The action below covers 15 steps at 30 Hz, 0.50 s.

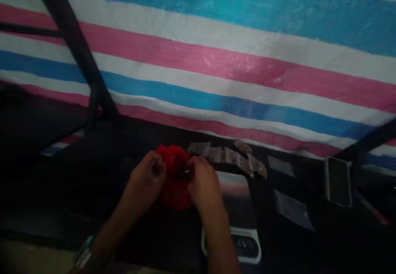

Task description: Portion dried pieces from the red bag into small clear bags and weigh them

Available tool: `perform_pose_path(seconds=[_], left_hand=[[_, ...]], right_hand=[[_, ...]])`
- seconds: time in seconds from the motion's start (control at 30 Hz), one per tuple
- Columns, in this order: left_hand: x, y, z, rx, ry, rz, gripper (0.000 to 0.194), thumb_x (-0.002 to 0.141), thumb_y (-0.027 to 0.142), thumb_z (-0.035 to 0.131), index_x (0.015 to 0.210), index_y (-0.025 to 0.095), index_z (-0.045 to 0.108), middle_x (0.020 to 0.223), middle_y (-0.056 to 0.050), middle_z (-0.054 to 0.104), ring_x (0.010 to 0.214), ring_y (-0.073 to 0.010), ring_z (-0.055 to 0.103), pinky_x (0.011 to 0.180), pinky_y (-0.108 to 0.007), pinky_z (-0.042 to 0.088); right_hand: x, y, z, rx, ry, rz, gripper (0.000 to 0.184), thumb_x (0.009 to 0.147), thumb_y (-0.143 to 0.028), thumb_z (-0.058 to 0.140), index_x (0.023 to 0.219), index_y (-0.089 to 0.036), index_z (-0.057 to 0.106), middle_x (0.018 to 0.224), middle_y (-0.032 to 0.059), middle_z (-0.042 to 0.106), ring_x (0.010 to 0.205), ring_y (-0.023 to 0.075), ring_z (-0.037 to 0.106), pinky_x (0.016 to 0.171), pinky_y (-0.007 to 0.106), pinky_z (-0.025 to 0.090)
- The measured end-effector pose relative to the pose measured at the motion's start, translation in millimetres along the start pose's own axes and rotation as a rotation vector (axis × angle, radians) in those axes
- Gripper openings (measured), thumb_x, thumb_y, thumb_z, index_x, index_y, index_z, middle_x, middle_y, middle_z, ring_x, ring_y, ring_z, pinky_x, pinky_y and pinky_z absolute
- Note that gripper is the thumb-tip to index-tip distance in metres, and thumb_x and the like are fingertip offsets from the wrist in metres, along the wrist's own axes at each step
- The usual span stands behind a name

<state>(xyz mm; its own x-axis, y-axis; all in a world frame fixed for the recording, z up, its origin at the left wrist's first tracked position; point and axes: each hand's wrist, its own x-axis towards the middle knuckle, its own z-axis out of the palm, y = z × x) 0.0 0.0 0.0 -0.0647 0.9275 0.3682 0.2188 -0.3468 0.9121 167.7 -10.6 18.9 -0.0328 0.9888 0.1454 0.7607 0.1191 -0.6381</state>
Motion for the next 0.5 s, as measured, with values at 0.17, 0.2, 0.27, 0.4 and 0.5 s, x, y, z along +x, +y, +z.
perform_pose_path(seconds=[0.17, 0.2, 0.27, 0.4, 0.5], left_hand=[[2.4, -0.4, 3.7, -0.185, 0.028, -0.202, 0.013, 0.068, 0.02, 0.059, 0.075, 0.024, 0.049, 0.07, 0.007, 0.049, 0.058, -0.011, 0.046, 0.055, -0.023, 0.041], [2.1, -0.6, 3.8, -0.223, 0.037, -0.275, 0.015, 0.069, 0.022, 0.06, 0.078, 0.025, 0.048, 0.07, 0.008, 0.049, 0.056, -0.0108, 0.045, 0.052, -0.023, 0.039], [1.4, -1.3, 3.7, -0.272, 0.058, -0.357, 0.019, 0.069, 0.024, 0.063, 0.081, 0.025, 0.048, 0.071, 0.008, 0.049, 0.054, -0.0108, 0.044, 0.048, -0.022, 0.037], [1.5, -3.2, 3.2, -0.213, 0.04, -0.267, 0.019, 0.066, 0.019, 0.062, 0.079, 0.024, 0.048, 0.073, 0.007, 0.05, 0.063, -0.0119, 0.048, 0.056, -0.023, 0.041], [4.5, -3.0, 1.7, -0.133, 0.001, -0.175, 0.019, 0.066, 0.015, 0.06, 0.078, 0.024, 0.048, 0.072, 0.007, 0.049, 0.066, -0.0128, 0.049, 0.061, -0.024, 0.043]], right_hand=[[-5.2, -2.8, 1.9, 0.013, -0.052, -0.056, 0.047, 0.07, 0.014, 0.049, 0.096, -0.02, 0.067, 0.104, 0.0064, 0.072, 0.098, 0.0216, 0.066, 0.086, 0.033, 0.047], [-5.5, -3.2, 2.1, 0.024, -0.054, -0.069, 0.046, 0.07, 0.014, 0.049, 0.096, -0.02, 0.067, 0.104, 0.0063, 0.072, 0.097, 0.0216, 0.066, 0.086, 0.033, 0.048], [-5.5, -3.8, 2.1, 0.065, -0.063, -0.094, 0.046, 0.07, 0.013, 0.049, 0.095, -0.02, 0.068, 0.103, 0.0059, 0.073, 0.097, 0.0211, 0.068, 0.085, 0.032, 0.049], [-4.8, -5.2, 1.2, 0.277, -0.136, -0.058, 0.047, 0.069, 0.014, 0.051, 0.094, -0.02, 0.07, 0.101, 0.0027, 0.077, 0.096, 0.0177, 0.072, 0.086, 0.029, 0.053], [-3.9, -4.0, 1.7, 0.456, -0.192, 0.011, 0.041, 0.074, 0.01, 0.055, 0.097, -0.021, 0.069, 0.097, 0.001, 0.078, 0.094, 0.0174, 0.075, 0.087, 0.029, 0.056]])
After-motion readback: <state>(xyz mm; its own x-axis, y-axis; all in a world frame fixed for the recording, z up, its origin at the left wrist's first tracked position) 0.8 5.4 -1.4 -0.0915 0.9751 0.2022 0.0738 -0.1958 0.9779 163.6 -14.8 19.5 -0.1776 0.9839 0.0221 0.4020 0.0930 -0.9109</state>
